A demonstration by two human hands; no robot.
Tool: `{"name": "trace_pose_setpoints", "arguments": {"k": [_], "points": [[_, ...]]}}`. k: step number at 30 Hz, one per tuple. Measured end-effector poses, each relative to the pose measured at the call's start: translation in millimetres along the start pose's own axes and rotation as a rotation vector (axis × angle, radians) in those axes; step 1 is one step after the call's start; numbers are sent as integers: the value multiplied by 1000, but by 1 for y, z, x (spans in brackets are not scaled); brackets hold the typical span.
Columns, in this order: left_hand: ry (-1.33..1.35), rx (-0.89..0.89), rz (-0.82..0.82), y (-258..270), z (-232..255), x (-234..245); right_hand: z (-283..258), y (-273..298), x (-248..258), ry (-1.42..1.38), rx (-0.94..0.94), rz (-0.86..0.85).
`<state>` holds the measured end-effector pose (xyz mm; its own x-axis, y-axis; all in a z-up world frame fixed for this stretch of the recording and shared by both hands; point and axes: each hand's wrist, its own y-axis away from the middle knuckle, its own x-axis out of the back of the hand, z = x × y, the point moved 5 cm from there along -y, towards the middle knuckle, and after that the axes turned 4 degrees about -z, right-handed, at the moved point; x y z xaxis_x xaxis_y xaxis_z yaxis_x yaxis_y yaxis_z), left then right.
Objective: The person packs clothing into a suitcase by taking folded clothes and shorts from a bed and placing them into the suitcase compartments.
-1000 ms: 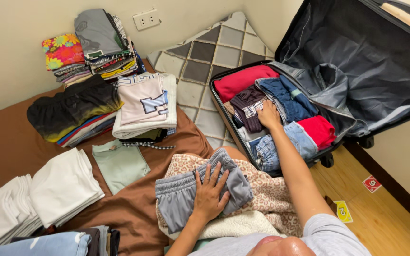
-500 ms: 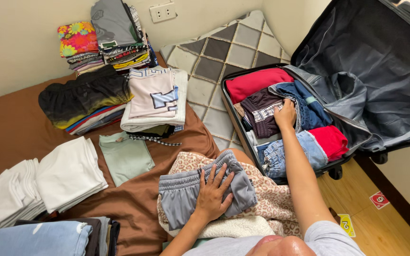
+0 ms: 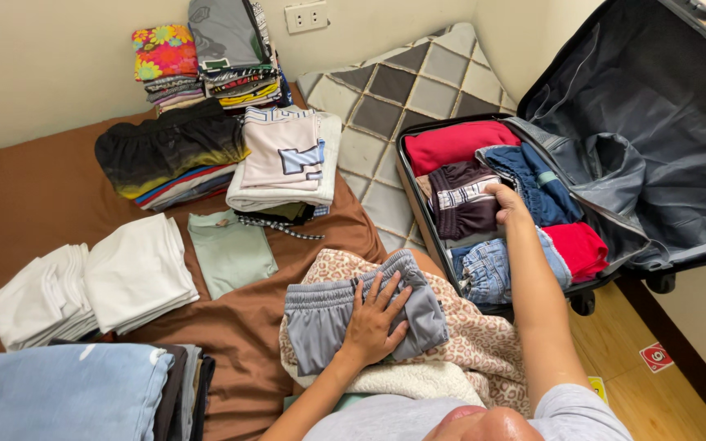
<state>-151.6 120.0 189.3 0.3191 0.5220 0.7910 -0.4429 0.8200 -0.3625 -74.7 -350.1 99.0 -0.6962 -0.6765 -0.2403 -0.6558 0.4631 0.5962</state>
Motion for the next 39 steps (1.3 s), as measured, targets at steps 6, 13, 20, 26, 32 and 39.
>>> {"name": "trace_pose_setpoints", "arguments": {"k": [6,13,20,26,32,39], "points": [[15,-2,7,1,1,1,-7,27,-36,-87,152,-282],[230,178,75,-11,-3,6,-28,170,-136,-336,326,-561],[2163,87,0,-47,2,2,45,311,-208,-429,486,-561],[1883,248,435,-36,-17,27,91,339,-201,-315,759,-476],[1813,279,325,-25,-51,67,75,317,-185,-634,569,-562],[1693,246,152,3,-75,83,92,303,-180,-410,384,-667]]}}
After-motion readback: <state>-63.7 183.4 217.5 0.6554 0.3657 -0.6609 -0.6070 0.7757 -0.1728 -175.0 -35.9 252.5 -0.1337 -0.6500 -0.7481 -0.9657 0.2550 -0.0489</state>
